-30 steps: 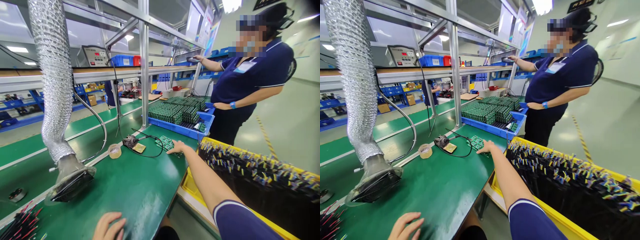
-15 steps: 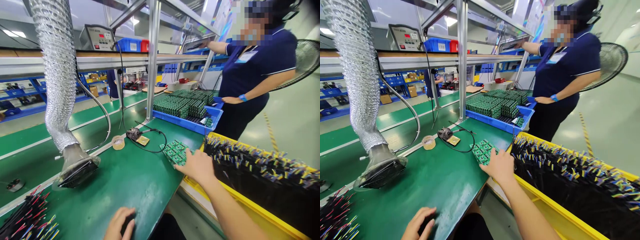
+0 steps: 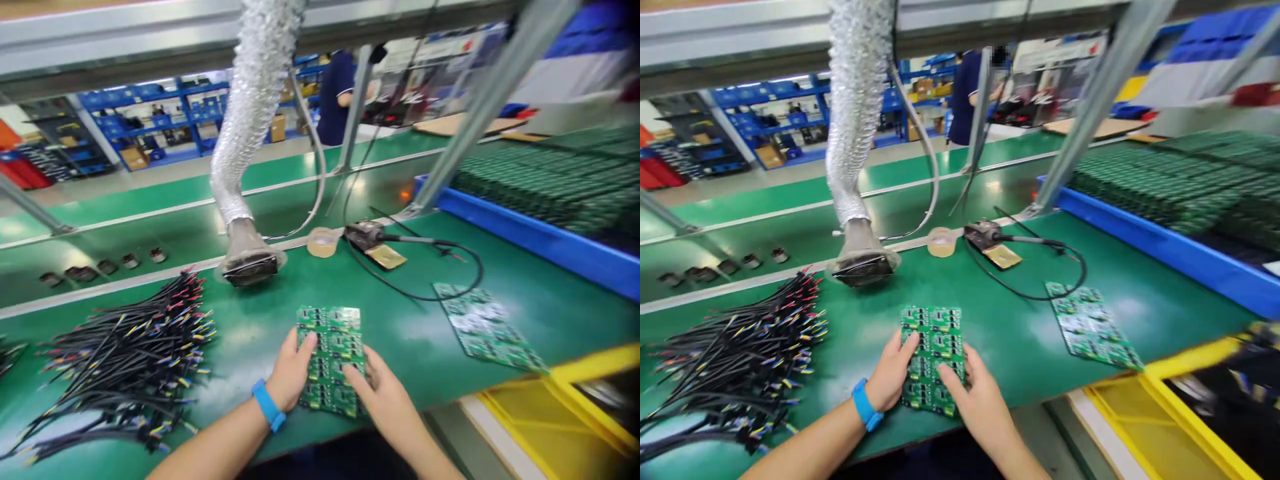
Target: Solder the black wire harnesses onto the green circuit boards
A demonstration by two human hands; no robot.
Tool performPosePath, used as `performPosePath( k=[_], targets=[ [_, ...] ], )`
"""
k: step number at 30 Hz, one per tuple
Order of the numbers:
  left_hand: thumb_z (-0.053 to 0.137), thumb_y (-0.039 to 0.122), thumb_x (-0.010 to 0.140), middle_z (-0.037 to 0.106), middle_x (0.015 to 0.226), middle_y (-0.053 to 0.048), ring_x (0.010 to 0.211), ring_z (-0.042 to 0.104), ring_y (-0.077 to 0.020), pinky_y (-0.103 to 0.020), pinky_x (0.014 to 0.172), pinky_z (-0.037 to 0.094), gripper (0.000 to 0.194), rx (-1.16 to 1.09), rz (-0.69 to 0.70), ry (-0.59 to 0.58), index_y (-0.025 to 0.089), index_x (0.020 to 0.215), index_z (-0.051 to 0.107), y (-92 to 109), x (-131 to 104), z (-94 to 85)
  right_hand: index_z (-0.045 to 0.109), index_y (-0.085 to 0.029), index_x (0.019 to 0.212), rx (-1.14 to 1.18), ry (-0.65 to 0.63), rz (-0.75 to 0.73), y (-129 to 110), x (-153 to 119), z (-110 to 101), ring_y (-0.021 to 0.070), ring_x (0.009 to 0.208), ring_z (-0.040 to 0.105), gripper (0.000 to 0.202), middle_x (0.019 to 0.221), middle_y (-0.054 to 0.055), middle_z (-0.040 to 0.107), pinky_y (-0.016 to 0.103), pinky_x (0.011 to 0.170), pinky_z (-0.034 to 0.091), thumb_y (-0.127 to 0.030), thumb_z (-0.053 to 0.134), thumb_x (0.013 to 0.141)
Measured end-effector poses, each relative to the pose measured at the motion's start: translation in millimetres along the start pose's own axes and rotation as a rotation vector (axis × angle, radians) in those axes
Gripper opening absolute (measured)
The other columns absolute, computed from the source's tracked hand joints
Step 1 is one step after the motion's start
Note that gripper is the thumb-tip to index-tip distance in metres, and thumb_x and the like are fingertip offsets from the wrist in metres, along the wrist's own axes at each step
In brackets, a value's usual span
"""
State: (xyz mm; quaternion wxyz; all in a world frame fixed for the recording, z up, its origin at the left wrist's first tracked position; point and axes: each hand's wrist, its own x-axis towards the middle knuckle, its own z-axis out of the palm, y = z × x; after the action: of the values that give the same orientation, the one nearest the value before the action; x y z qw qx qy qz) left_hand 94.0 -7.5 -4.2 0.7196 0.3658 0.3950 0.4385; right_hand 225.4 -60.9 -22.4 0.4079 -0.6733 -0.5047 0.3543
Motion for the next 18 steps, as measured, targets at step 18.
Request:
performPosePath(
  k=[18],
  targets=[
    [0.079,0.034,0.059,0.07,0.092,-0.009,0.082,0.064,-0.0209,-0.033,0.078,0.049,0.042,0.039,-0.081,-0.032,0.012,0.091,0.065,6.7,-5.8,-7.1,0.062,-0.018,0.098,0.585,-0.229,0.414,-2.9,9.8,3.8,0.0281,0.075,0.064,0.06,0.082,0.009,0.068,0.04,0.065,0.054,-0.065,0.066,0.062]
  ],
)
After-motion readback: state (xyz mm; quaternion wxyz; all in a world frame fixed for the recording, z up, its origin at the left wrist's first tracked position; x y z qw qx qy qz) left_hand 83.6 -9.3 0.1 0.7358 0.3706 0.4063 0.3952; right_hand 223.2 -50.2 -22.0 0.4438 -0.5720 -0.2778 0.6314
